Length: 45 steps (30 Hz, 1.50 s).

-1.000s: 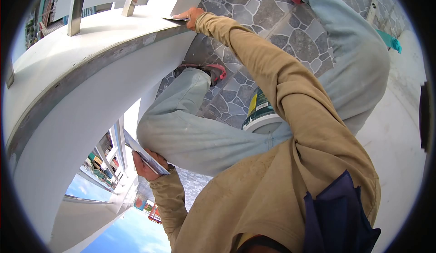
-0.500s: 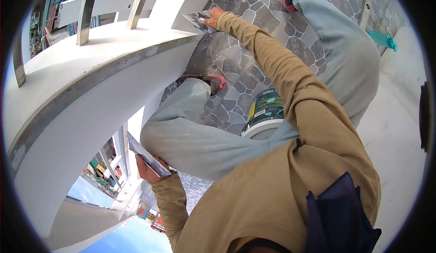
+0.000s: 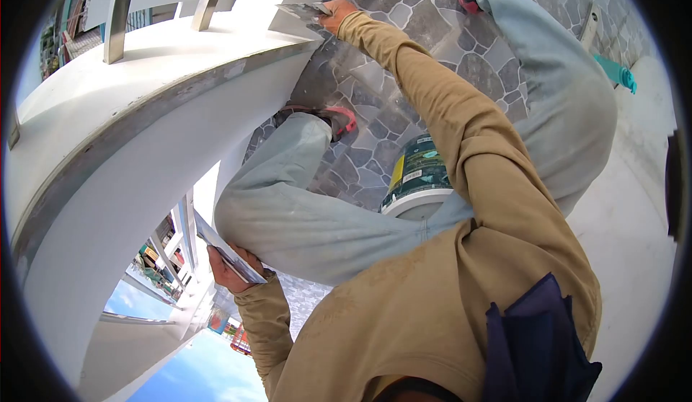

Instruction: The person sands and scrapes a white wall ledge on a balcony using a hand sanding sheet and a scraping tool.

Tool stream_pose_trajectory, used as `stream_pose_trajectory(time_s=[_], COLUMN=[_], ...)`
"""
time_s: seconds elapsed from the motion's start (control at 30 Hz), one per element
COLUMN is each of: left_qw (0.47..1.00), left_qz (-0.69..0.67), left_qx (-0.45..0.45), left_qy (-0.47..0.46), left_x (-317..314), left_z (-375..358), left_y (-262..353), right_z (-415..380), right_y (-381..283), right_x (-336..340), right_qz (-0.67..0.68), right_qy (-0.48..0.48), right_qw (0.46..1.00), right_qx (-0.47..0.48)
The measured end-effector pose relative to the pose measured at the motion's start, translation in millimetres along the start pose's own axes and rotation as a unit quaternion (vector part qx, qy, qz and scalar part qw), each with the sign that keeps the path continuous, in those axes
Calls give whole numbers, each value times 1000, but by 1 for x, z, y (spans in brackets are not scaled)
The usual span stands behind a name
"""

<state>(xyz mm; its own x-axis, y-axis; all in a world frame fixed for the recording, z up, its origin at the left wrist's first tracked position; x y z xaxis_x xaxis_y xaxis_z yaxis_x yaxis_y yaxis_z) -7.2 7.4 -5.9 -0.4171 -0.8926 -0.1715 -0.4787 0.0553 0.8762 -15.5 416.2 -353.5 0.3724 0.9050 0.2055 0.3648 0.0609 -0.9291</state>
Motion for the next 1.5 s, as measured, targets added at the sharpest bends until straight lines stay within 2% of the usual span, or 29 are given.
stream_pose_trajectory(time_s=[0.1,0.2,0.27,0.37,0.47,0.53,0.6,0.73,0.8,0.83,0.9,1.0,1.1,1.17,1.2,1.23,1.3,1.37,1.47,1.5], left_qw=[1000,999,984,983,977,973,969,980,983,973,958,962,951,961,963,963,961,986,975,975], left_qz=[-24,-38,-55,-68,-90,-93,-97,-94,-94,-101,-107,-108,-117,-113,-112,-99,-86,-92,-91,-91], left_qx=[12,-4,0,0,0,0,0,-7,-7,0,9,11,13,11,10,8,5,1,8,7], left_qy=[-2,26,-170,-172,-191,-209,-228,-177,-155,-210,-264,-251,-286,-254,-244,-251,-261,-140,-201,-204], left_x=[4,18,-13,-16,-15,-17,-20,-7,-6,-20,-31,-29,-37,-32,-30,-32,-31,-4,-20,-20], left_z=[0,0,5,6,6,7,7,4,7,9,8,9,8,8,8,8,5,4,6,5], left_y=[-2,-2,0,0,-1,0,1,0,0,1,1,1,2,1,1,2,2,-2,-1,-1], right_z=[3,10,15,25,27,23,29,36,28,24,30,37,32,25,21,16,8,2,-7,-19], right_y=[-12,-19,-15,-7,-9,-12,-7,-5,-15,-20,-14,-8,-11,-17,-18,-19,-18,-9,2,-4], right_x=[-15,-22,-28,-43,-42,-46,-53,-60,-55,-51,-58,-71,-73,-69,-70,-73,-76,-84,-86,-73], right_qz=[-23,23,35,70,53,71,61,28,39,49,42,37,35,30,33,36,-7,-52,-23,-44], right_qy=[-29,-23,-27,-63,-20,-74,-84,-68,-70,-71,-67,-63,-71,-78,-113,-148,-145,-140,-105,-118], right_qw=[999,999,999,995,998,994,994,996,996,996,996,995,995,995,992,988,989,989,993,992], right_qx=[-38,-17,-22,-22,4,-25,-13,46,40,35,49,65,62,59,43,27,21,15,47,28])
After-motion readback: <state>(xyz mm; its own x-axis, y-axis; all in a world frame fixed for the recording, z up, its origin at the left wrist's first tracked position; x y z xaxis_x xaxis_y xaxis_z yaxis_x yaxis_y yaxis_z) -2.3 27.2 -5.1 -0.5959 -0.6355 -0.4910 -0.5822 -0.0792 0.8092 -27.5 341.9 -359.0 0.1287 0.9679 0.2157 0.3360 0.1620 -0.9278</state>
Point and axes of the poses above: each hand's wrist, its own z-axis towards the middle knuckle, its own x-axis out of the back of the hand, y = z × x, the point moved 8 cm from there along z, towards the middle knuckle, and after that the axes turned 12 degrees about -y, right-handed, at the moved point
